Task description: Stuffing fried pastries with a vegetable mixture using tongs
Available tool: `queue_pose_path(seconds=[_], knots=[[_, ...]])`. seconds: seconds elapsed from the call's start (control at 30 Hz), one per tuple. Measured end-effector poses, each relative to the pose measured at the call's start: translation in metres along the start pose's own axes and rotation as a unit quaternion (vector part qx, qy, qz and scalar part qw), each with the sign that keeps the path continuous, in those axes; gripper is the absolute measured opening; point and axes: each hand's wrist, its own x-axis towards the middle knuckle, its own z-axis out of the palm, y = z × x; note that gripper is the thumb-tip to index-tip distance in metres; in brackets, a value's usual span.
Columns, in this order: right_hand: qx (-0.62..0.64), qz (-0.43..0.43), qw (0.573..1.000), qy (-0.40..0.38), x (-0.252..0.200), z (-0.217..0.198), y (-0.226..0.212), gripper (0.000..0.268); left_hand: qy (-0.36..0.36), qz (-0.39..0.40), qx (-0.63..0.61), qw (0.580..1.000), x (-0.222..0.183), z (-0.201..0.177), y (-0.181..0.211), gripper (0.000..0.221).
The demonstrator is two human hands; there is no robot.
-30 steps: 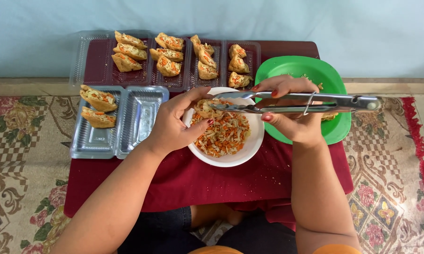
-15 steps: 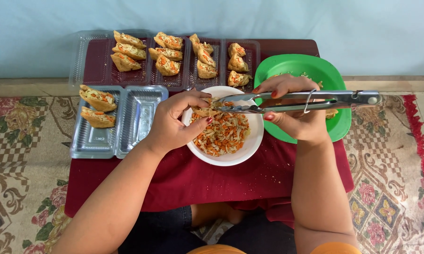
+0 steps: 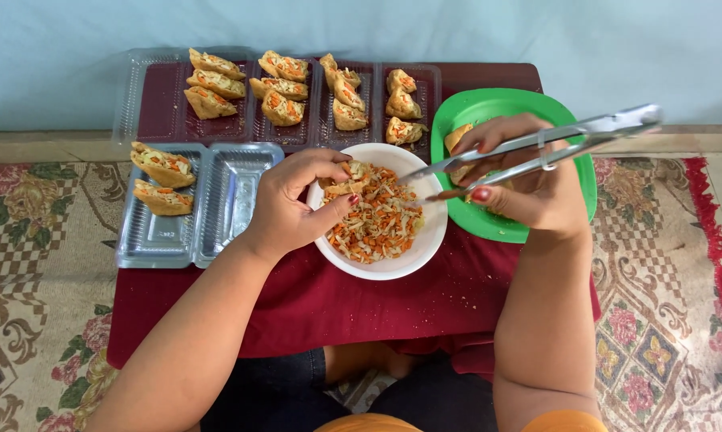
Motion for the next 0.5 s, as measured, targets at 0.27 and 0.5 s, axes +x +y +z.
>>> queue_pose_path(seconds=[0.27, 0.5], knots=[[-0.107, 0.064, 0.991, -0.047, 0.007, 0.022, -0.002, 0.035, 0.0, -0.012, -0.02, 1.0, 0.003, -0.002, 0.007, 0.039], [-0.13, -0.009, 0.991, 0.002, 0.002, 0.004, 0.004, 0.033, -0.016, 0.007, -0.003, 1.0, 0.004, 0.0, 0.007, 0.028]])
